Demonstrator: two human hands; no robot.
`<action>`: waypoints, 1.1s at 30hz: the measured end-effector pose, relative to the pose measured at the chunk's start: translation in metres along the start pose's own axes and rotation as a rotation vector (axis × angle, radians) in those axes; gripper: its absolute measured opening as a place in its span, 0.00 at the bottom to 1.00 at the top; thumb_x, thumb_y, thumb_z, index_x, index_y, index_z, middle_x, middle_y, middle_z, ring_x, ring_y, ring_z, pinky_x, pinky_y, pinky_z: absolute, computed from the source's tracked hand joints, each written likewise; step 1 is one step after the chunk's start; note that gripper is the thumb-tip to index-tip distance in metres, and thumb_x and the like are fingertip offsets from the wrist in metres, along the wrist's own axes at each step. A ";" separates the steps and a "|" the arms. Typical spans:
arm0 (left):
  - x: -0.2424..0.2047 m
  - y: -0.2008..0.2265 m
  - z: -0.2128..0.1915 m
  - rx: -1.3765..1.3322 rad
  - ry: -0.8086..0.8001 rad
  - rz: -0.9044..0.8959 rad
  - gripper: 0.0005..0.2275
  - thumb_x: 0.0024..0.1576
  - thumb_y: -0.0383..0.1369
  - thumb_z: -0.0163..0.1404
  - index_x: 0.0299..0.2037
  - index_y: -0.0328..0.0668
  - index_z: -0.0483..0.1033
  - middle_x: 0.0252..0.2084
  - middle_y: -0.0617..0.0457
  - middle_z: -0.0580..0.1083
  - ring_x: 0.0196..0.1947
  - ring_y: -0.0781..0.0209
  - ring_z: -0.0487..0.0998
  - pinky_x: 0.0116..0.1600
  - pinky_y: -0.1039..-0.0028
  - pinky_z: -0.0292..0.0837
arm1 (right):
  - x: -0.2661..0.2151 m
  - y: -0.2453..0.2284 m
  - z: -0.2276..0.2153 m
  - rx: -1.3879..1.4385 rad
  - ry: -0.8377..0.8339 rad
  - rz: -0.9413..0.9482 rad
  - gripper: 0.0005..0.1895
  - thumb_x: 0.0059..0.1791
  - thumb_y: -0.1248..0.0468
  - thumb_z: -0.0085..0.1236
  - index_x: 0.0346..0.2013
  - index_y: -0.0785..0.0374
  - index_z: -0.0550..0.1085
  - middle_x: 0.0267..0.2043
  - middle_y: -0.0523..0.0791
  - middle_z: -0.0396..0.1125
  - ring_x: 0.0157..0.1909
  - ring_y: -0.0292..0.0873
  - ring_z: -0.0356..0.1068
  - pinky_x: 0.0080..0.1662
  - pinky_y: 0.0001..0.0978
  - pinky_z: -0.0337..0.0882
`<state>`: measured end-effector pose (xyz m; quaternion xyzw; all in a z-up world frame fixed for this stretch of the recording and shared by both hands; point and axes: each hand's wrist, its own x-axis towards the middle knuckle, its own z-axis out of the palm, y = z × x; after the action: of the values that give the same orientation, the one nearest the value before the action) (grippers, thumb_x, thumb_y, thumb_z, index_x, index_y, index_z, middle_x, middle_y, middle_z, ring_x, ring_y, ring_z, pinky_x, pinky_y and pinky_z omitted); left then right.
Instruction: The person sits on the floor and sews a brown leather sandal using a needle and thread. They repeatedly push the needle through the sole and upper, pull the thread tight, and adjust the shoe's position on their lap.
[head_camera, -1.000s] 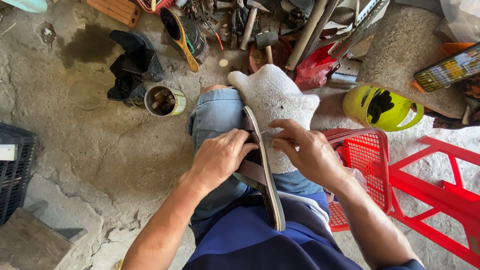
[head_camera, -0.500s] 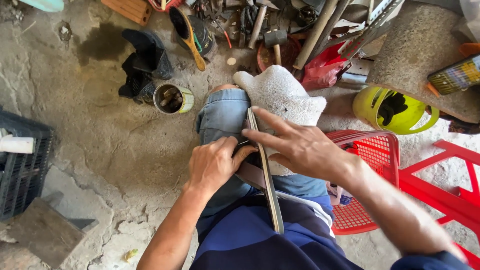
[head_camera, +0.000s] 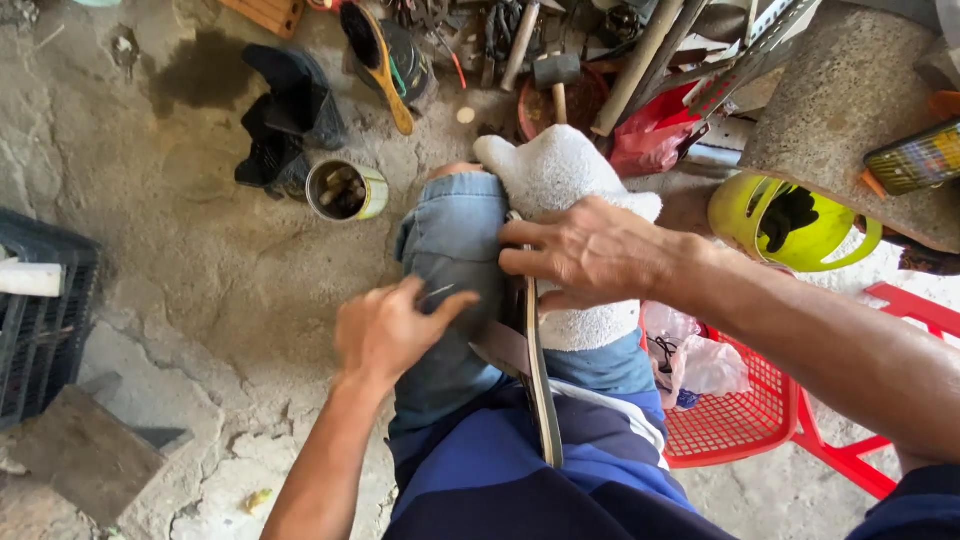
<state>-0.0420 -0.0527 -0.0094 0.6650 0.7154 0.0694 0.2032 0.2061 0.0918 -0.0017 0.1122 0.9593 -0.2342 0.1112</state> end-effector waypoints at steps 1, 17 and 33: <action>-0.002 -0.007 0.000 -0.002 0.001 0.005 0.29 0.51 0.64 0.55 0.21 0.45 0.70 0.15 0.47 0.72 0.23 0.40 0.80 0.26 0.54 0.73 | 0.002 -0.002 -0.002 -0.002 0.000 0.005 0.32 0.44 0.49 0.66 0.61 0.46 0.67 0.64 0.47 0.63 0.35 0.40 0.78 0.27 0.24 0.78; -0.025 -0.032 0.005 -0.160 0.031 -0.058 0.28 0.58 0.64 0.48 0.19 0.52 0.64 0.13 0.49 0.69 0.18 0.46 0.77 0.24 0.63 0.71 | -0.049 -0.093 0.028 0.692 0.532 0.626 0.20 0.50 0.63 0.55 0.57 0.58 0.75 0.33 0.48 0.76 0.29 0.50 0.80 0.33 0.42 0.79; 0.000 -0.001 -0.010 -0.640 -0.309 -0.067 0.33 0.58 0.63 0.20 0.23 0.46 0.67 0.17 0.61 0.65 0.20 0.63 0.67 0.30 0.70 0.62 | -0.038 -0.123 0.000 0.315 0.845 0.612 0.11 0.54 0.66 0.58 0.51 0.62 0.76 0.58 0.50 0.70 0.60 0.54 0.67 0.62 0.48 0.67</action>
<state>-0.0466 -0.0512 -0.0009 0.5464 0.6394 0.1819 0.5094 0.2096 -0.0211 0.0606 0.4859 0.7973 -0.2664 -0.2392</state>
